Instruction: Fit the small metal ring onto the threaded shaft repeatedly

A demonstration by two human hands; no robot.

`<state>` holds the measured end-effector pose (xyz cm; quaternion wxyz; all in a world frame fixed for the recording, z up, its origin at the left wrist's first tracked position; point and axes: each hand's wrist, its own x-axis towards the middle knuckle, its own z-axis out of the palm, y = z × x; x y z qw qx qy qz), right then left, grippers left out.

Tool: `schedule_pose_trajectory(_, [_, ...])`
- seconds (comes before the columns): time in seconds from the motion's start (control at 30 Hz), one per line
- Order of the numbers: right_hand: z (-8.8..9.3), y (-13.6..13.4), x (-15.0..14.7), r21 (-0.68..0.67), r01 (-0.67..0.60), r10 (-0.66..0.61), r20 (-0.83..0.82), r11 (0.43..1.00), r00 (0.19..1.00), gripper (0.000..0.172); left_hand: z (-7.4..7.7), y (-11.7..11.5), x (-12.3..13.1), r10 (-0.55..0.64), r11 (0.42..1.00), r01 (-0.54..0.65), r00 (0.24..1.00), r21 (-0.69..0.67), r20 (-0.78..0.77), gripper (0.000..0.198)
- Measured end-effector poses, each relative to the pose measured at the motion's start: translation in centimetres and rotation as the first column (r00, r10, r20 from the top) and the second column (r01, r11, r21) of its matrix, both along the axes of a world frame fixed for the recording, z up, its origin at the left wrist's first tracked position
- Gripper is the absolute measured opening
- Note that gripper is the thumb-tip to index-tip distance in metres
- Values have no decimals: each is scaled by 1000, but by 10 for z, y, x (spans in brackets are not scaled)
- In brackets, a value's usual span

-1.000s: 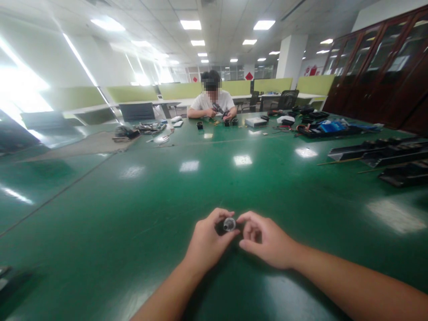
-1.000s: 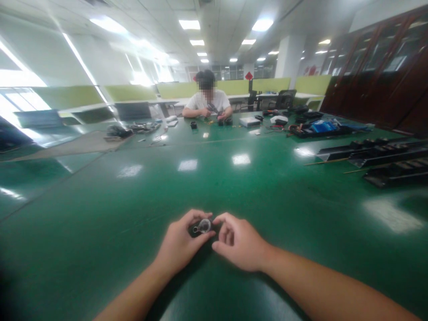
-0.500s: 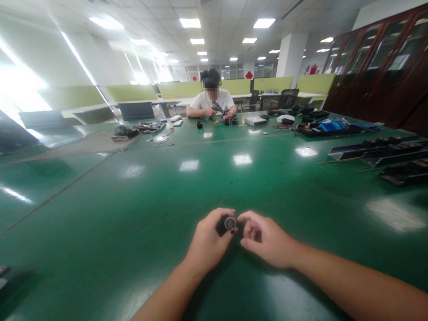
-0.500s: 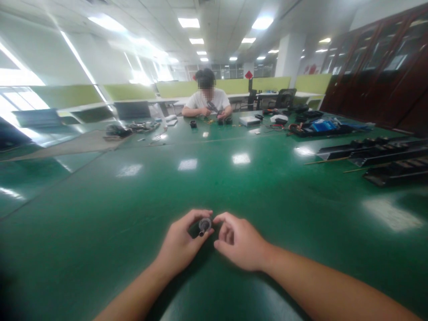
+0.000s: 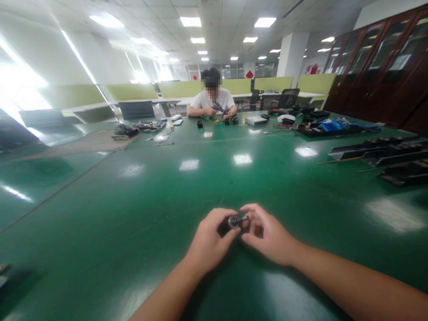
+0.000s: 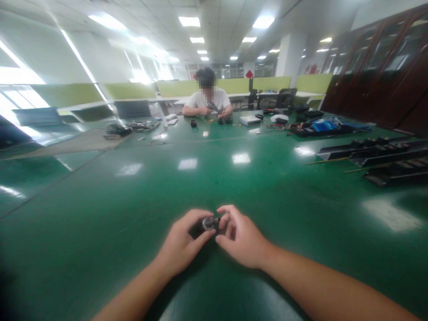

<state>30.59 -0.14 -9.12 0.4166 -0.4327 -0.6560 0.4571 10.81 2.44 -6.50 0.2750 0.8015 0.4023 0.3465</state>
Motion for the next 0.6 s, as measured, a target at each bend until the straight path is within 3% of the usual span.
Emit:
schedule_pose_trajectory(0.2, [1, 0, 1, -12, 46, -45, 51, 999, 998, 45, -4, 2, -1, -43, 998, 44, 999, 37, -29, 29])
schedule_pose_trajectory(0.33, [3, 0, 1, -18, 52, -52, 27, 998, 998, 44, -6, 1, 0, 39, 999, -39, 999, 5, -15, 42])
schedule_pose_trajectory(0.6, [9, 0, 1, 16, 49, -50, 51, 999, 997, 28, -1, -1, 1, 18, 1000, -18, 1000, 1, 2, 19])
